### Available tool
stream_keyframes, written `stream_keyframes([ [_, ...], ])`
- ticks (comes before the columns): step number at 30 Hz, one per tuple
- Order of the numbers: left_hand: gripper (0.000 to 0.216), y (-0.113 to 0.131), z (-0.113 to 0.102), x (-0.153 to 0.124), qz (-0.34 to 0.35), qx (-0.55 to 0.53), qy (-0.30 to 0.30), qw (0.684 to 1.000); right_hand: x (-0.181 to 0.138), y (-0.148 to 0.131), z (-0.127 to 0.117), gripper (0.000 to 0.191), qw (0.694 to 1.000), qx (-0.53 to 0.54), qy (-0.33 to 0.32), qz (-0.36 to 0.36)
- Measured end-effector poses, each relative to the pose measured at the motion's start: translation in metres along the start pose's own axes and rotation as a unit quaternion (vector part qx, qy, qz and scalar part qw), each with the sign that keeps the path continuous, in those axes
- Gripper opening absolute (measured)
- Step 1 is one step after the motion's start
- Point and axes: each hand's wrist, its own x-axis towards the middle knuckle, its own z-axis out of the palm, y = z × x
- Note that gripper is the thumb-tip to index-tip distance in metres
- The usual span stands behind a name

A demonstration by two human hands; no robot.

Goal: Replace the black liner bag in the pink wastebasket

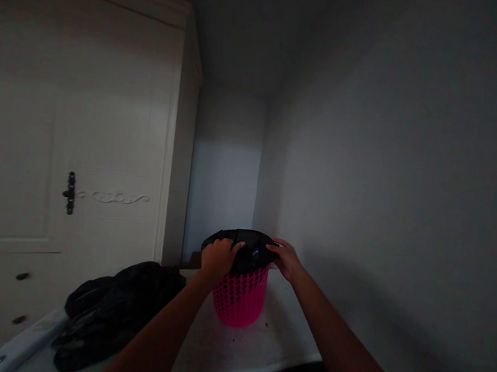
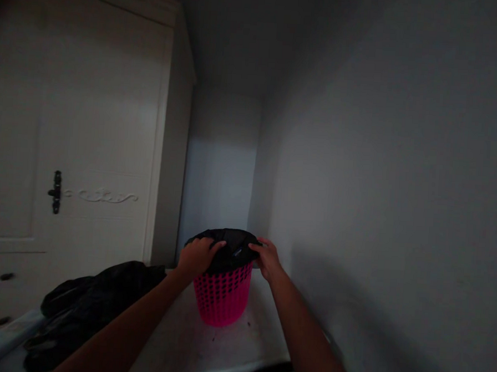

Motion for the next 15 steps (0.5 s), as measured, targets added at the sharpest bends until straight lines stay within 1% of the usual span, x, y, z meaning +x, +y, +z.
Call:
stream_keyframes([
  [1, 0.06, 0.004, -0.001, -0.001, 0.001, 0.006, 0.005, 1.0, 0.002, -0.001, -0.001, 0.046, 0.998, -0.064, 0.0, -0.009],
  [3, 0.06, 0.011, -0.002, -0.002, 0.0, 0.012, 0.017, 1.0, 0.009, -0.004, -0.004, 0.038, 0.983, -0.183, 0.004, -0.026],
  [5, 0.059, 0.014, -0.002, -0.002, -0.005, 0.009, 0.024, 1.0, 0.017, -0.006, -0.005, 0.031, 0.966, -0.255, 0.014, -0.046],
  [7, 0.057, 0.014, 0.0, 0.0, -0.016, -0.008, 0.031, 0.999, 0.026, -0.01, -0.002, 0.031, 0.95, -0.3, 0.022, -0.08],
  [10, 0.052, 0.004, 0.004, 0.006, -0.015, -0.102, 0.05, 0.993, 0.038, -0.015, 0.006, 0.031, 0.926, -0.349, 0.024, -0.145],
  [12, 0.048, -0.009, 0.005, 0.011, 0.0, -0.167, 0.059, 0.984, 0.044, -0.018, 0.012, 0.026, 0.915, -0.363, 0.023, -0.177],
  [15, 0.044, -0.033, 0.002, 0.016, 0.02, -0.211, 0.067, 0.975, 0.053, -0.021, 0.02, 0.024, 0.906, -0.37, 0.025, -0.202],
])
